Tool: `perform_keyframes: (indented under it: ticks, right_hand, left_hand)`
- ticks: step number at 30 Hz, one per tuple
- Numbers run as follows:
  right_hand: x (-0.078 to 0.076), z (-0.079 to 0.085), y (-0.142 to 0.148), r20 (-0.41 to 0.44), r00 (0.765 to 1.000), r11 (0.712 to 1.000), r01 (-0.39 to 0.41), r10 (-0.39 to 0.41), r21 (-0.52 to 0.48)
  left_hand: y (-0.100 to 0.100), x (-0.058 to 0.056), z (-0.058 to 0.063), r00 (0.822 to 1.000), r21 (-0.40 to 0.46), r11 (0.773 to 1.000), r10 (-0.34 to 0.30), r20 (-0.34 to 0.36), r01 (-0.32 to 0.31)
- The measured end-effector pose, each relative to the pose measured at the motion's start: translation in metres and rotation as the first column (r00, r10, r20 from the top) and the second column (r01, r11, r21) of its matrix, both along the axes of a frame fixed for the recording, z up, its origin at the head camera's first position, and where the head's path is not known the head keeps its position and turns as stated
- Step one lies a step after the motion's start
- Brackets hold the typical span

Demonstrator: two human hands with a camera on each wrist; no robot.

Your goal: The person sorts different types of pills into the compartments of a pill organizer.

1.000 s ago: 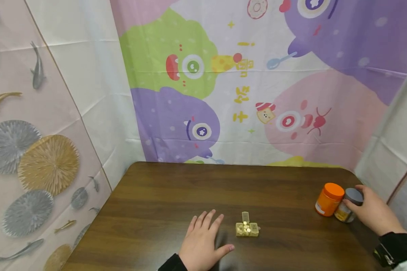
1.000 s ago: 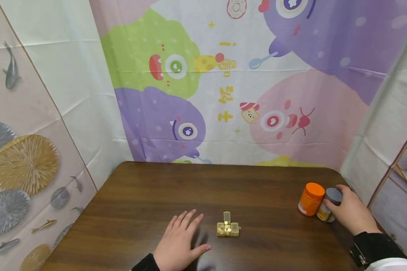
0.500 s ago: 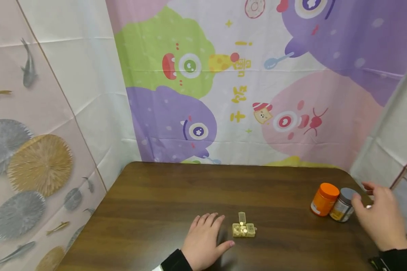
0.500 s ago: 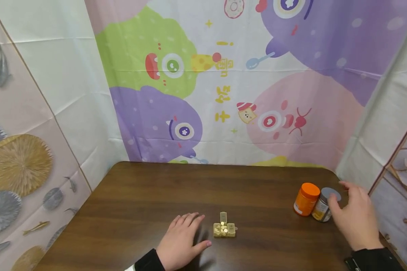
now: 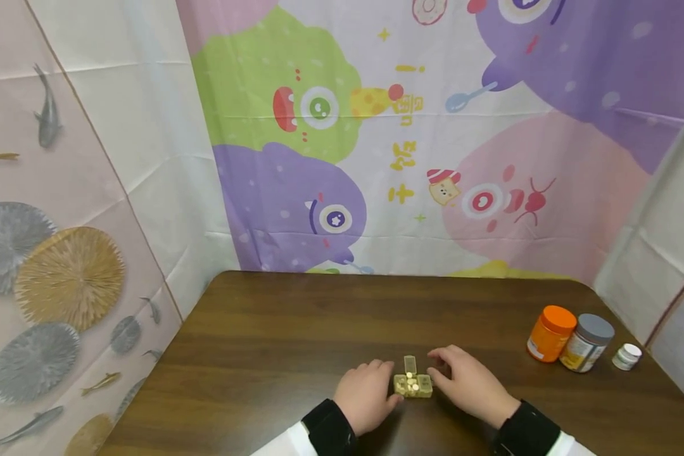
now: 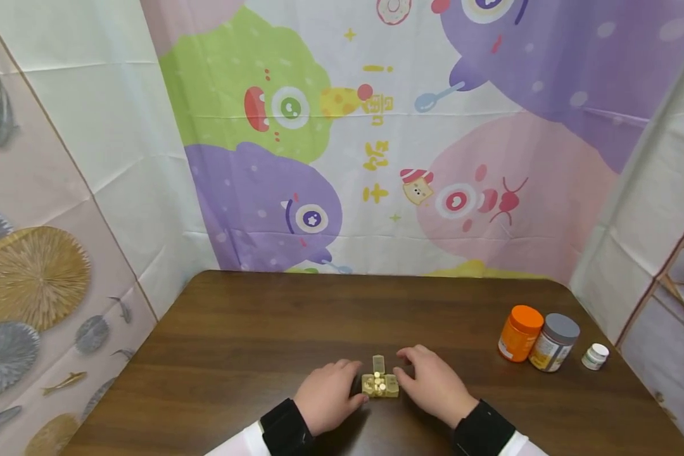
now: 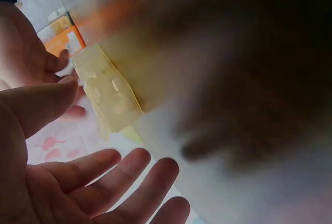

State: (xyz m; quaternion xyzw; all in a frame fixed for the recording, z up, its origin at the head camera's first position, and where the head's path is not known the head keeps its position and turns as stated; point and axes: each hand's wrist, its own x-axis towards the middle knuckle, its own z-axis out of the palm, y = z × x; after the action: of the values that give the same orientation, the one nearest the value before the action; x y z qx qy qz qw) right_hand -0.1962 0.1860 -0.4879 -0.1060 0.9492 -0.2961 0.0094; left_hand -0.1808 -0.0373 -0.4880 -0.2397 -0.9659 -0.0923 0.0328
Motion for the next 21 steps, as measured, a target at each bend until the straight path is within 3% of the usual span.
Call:
perform_keyframes:
  ticks: [9, 14, 21]
  right_hand:
    - [-0.017, -0.003, -0.029, 0.048, 0.999, 1.0, -0.012, 0.012, 0.006]
    - [-0.02, -0.004, -0.033, 0.075, 0.997, 1.0, 0.002, -0.002, 0.002]
    - [-0.019, -0.007, -0.035, 0.123, 0.992, 0.999, -0.033, 0.037, -0.035]
  left_hand:
    - [0.006, -0.008, 0.005, 1.0, -0.008, 1.0, -0.019, 0.008, 0.019]
    - [0.005, -0.01, 0.004, 0.999, 0.013, 0.999, -0.047, -0.02, 0.047]
    - [0.002, -0.01, 0.002, 0.998, 0.013, 0.999, -0.046, -0.03, 0.047]
